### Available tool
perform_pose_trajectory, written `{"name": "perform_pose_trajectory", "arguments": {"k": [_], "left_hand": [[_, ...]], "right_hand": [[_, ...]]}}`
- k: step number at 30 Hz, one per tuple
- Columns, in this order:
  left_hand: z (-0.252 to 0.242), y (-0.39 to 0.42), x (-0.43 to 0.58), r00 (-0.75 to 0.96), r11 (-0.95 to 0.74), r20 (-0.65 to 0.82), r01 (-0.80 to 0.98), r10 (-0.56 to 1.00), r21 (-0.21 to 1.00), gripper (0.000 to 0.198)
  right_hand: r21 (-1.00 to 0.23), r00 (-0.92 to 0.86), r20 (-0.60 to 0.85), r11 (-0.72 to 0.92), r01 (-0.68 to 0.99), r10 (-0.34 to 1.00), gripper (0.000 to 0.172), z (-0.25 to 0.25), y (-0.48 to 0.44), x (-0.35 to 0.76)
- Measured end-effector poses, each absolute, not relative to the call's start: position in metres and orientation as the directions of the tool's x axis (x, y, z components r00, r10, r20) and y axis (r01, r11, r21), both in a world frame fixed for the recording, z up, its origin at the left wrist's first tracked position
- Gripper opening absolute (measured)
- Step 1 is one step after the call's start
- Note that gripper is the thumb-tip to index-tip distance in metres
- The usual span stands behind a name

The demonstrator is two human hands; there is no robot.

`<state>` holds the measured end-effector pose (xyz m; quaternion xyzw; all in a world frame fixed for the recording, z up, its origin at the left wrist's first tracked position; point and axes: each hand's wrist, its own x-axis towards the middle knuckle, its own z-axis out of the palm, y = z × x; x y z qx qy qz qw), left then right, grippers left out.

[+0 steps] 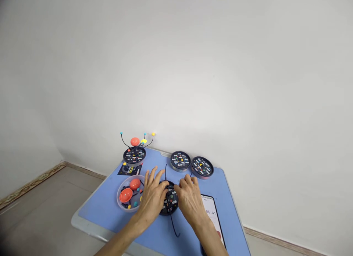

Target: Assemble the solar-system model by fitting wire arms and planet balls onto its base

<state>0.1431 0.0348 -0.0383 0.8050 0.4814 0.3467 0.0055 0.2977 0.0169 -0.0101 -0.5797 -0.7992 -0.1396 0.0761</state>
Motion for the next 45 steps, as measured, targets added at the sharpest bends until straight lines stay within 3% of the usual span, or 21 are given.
{"name": "perform_pose_trajectory", "arguments": {"k": [6,14,23,35,45], "left_hand": [[-0.03,0.046,0.138,0.354,-0.532,0.443,0.752,0.824,0.389,0.024],[-0.026,0.064,0.133,0.437,-0.596,0.438,0.726,0.786,0.344,0.023],[-0.018,0.071,0.131,0.471,-0.582,0.342,0.672,0.813,0.458,0.024],[-0.035,0.071,0.13,0.528,-0.597,0.279,0.708,0.802,0.377,0.018],[-0.037,0.071,0.129,0.512,-0.575,0.261,0.713,0.818,0.401,0.02]], "right_hand": [[0.139,-0.31,0.237,0.284,0.949,0.921,0.019,-0.004,0.018,0.296],[0.141,-0.308,0.186,0.285,0.948,0.933,0.021,-0.001,0.018,0.292],[0.141,-0.334,0.184,0.312,0.94,0.924,0.02,0.002,0.019,0.294],[0.146,-0.393,0.139,0.374,0.916,0.909,0.017,-0.017,0.022,0.294],[0.165,-0.395,0.151,0.37,0.914,0.906,0.014,-0.016,0.018,0.294]]}}
